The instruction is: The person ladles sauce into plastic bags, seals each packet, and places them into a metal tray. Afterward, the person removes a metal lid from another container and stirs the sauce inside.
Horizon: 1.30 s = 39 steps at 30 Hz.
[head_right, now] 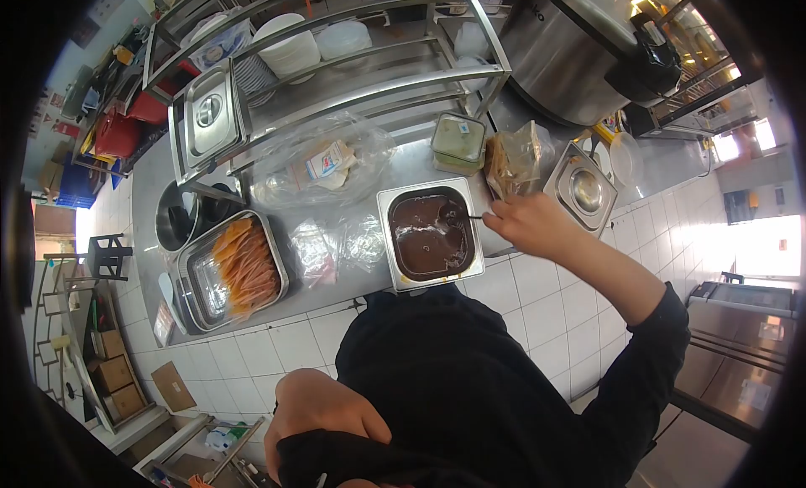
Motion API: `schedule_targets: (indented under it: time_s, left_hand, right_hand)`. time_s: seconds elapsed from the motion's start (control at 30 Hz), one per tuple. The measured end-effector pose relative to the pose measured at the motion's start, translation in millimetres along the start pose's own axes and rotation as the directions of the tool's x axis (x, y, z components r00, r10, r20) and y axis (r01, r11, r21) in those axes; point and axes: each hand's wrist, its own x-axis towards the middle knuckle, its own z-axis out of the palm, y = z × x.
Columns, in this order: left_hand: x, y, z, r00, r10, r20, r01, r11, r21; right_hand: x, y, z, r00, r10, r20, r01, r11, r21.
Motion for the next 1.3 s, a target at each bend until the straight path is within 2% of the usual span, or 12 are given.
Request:
schedule_targets:
  time_s: [0.37,0.53,0.73,0.77,0.83,0.9,1.0,1.1,1.2,1.23,1.27,1.3]
  left_hand:
    - [-0.1,0.9,-5.5,1.0,0.006,-0.001,-0.006,1.0,-0.03]
    - [0.5,1.5,-9.6,1.0,0.004,0.007,-0.003,0.999,-0.038]
    - [2.7,4.9,-13.6,1.0,-0.002,0.005,0.003,0.999,-0.048]
    - [3.1,6.5,-16.1,1.0,-0.006,0.006,0.006,0.999,-0.048]
    - [4.3,9.0,-20.8,1.0,-0.013,0.005,0.013,0.998,-0.055]
    - [-0.6,8.1,-28.7,0.999,-0.042,-0.006,0.042,0.997,-0.07]
    - [-46.6,2.2,-48.3,0.951,-0.299,-0.08,0.292,0.952,-0.09]
    - [-108.2,21.4,-59.7,0.574,-0.731,-0.37,0.732,0.66,-0.169]
    - [-154.4,2.7,-57.9,-0.114,-0.311,-0.943,0.868,0.431,-0.247]
    - [-162.9,-4.2,-58.8,-0.094,-0.305,-0.948,0.878,0.425,-0.223]
    - [-169.7,-10.4,-57.5,0.013,0.033,-0.999,0.992,-0.13,0.009]
    - [-176.8,-13.4,-57.6,0.293,0.257,-0.921,0.735,-0.677,0.045]
  right_hand:
    - [-35.4,-50.2,8.5,0.919,0.331,0.212,-0.391,0.824,0.41]
    - [-36.6,-64.1,24.2,0.74,0.491,0.459,-0.642,0.317,0.698]
    - [-49.9,-89.6,83.5,0.74,0.512,0.435,-0.425,-0.146,0.894]
    - [-53.1,-91.7,85.1,0.741,0.513,0.434,-0.422,-0.148,0.894]
    - [-45.1,-93.4,60.6,0.771,0.634,0.061,-0.371,0.37,0.852]
    - [-47.4,-82.6,59.6,0.85,0.499,-0.168,-0.363,0.787,0.5]
    - [-45.2,-80.9,63.8,0.894,0.436,-0.101,-0.389,0.869,0.307]
    - [-35.5,-75.2,62.7,0.909,0.409,-0.076,-0.359,0.863,0.356]
    - [-30.7,-71.2,65.4,0.863,0.5,-0.077,-0.422,0.796,0.434]
    - [-31.2,-71.7,72.3,0.867,0.497,-0.032,-0.44,0.795,0.418]
    - [-27.3,-70.8,60.0,0.892,0.446,0.073,-0.427,0.779,0.459]
    - [-24.0,-69.3,51.6,0.9,0.434,0.045,-0.392,0.758,0.521]
